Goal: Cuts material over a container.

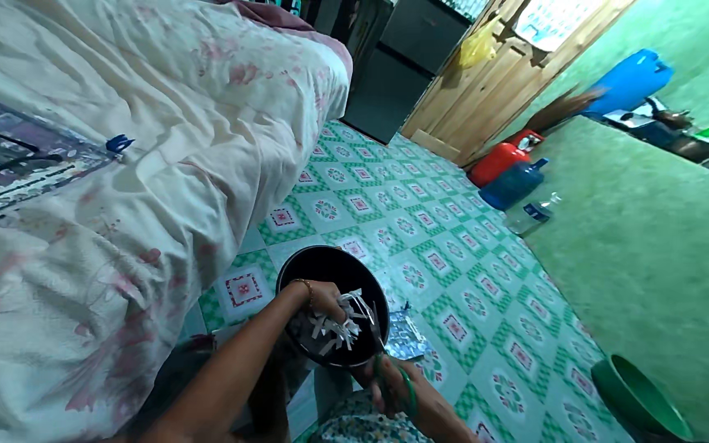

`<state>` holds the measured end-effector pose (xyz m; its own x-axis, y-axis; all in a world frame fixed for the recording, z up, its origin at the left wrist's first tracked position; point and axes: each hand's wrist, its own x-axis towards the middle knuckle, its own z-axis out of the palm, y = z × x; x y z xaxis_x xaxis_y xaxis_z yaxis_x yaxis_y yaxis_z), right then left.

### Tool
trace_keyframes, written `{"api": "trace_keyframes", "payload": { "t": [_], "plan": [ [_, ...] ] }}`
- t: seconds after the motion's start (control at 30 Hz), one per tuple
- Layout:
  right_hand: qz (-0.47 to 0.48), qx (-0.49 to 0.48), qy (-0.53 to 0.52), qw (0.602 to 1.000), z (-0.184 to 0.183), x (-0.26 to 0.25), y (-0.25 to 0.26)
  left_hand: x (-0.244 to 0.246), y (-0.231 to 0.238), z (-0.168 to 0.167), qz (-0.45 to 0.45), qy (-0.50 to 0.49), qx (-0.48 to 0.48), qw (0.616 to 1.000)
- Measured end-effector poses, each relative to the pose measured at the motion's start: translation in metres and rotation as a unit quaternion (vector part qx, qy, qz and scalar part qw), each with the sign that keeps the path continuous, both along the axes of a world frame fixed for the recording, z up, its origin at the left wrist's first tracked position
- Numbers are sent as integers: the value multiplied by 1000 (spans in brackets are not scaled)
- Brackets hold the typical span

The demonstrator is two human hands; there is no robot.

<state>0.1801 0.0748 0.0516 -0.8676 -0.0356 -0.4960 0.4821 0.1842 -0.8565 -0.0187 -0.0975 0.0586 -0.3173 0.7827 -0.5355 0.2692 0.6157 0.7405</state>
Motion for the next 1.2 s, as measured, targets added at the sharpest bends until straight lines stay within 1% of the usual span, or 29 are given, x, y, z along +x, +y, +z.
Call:
{"api": "trace_keyframes", "payload": {
  "t": [0.13,0.27,0.37,0.47,0.53,0.6,0.7,0.8,0.97,1.13,1.2],
  "plan": [
    [-85,-36,15,996,-2,-6,-9,-1,-1,0,-7,13,-18,1000],
    [-123,-40,1,992,0,-10,-17,-3,-1,-1,-10,34,-40,999],
    [-109,-44,-28,993,-4,-9,-13,-8,-2,-7,-2,59,-52,997],
    [-36,-48,-49,997,-5,-1,-8,-14,-7,-7,23,60,-46,997],
    [5,-9,-41,999,-1,4,-11,-16,-8,-5,29,59,-42,997],
    [22,36,-42,998,5,6,-18,-14,-6,-2,17,58,-37,997],
    [2,43,-41,998,5,0,-24,-6,3,-2,-22,72,-32,997],
    [-34,29,-16,999,1,-9,-26,3,11,1,-62,93,-54,992],
    [-132,18,21,991,-5,-15,-31,5,12,1,-76,116,-76,987],
    [-141,-10,13,990,-7,-11,-26,4,12,-1,-71,128,-80,986],
    [-123,-25,-5,992,-9,-8,-23,4,12,-1,-65,136,-85,985]
  ]
}}
